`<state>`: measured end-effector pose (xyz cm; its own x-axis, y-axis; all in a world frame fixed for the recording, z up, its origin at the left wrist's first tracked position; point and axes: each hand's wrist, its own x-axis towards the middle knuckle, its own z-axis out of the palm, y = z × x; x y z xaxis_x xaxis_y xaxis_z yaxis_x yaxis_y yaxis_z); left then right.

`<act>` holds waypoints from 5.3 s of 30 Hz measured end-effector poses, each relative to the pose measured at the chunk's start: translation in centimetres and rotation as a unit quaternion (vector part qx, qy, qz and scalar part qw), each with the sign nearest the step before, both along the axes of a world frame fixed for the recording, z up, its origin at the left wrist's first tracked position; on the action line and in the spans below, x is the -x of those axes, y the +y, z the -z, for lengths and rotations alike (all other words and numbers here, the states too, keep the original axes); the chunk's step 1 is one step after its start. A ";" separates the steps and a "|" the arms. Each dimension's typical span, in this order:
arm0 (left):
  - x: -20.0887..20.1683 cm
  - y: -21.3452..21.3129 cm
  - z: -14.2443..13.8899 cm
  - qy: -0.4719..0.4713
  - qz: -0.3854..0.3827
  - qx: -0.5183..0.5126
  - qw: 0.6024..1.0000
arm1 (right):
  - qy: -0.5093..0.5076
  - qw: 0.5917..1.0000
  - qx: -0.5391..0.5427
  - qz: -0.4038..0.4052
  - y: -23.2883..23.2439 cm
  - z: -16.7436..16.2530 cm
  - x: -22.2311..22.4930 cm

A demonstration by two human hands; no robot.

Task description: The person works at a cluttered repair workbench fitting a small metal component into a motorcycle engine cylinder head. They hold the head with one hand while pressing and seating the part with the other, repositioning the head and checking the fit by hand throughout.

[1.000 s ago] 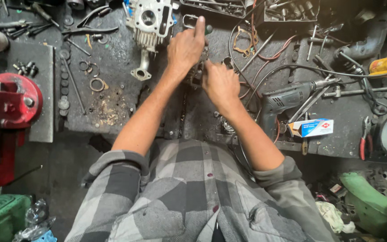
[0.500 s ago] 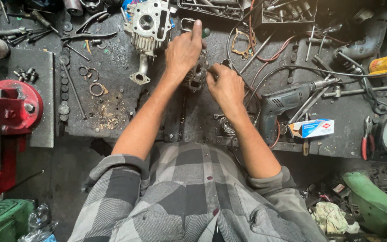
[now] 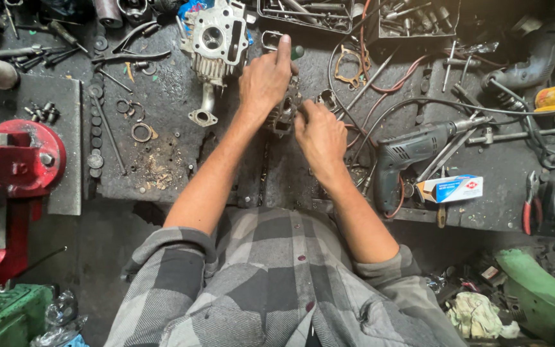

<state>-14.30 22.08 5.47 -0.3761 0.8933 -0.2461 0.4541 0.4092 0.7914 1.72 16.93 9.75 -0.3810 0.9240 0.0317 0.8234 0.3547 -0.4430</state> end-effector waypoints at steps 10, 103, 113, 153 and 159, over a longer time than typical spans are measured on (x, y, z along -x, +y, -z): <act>0.0 -0.2 -0.7 -0.011 -0.001 0.004 1.000 | -0.002 1.000 0.002 0.006 0.0 -0.4 0.0; -3.1 -11.0 -1.3 0.141 0.035 -0.242 0.959 | 0.461 0.830 0.282 0.136 -3.3 4.2 -17.9; -2.9 -12.3 4.7 -0.647 -0.079 -0.364 0.665 | 0.488 0.819 0.286 0.100 -0.4 1.4 -18.7; -5.7 -11.6 5.3 -0.353 -0.156 -0.230 0.894 | 0.060 0.991 -0.070 -0.092 -8.1 -1.7 -6.6; -5.5 -13.4 3.6 -0.148 -0.140 -0.195 0.959 | 0.065 0.977 -0.172 0.112 -1.2 0.0 -12.0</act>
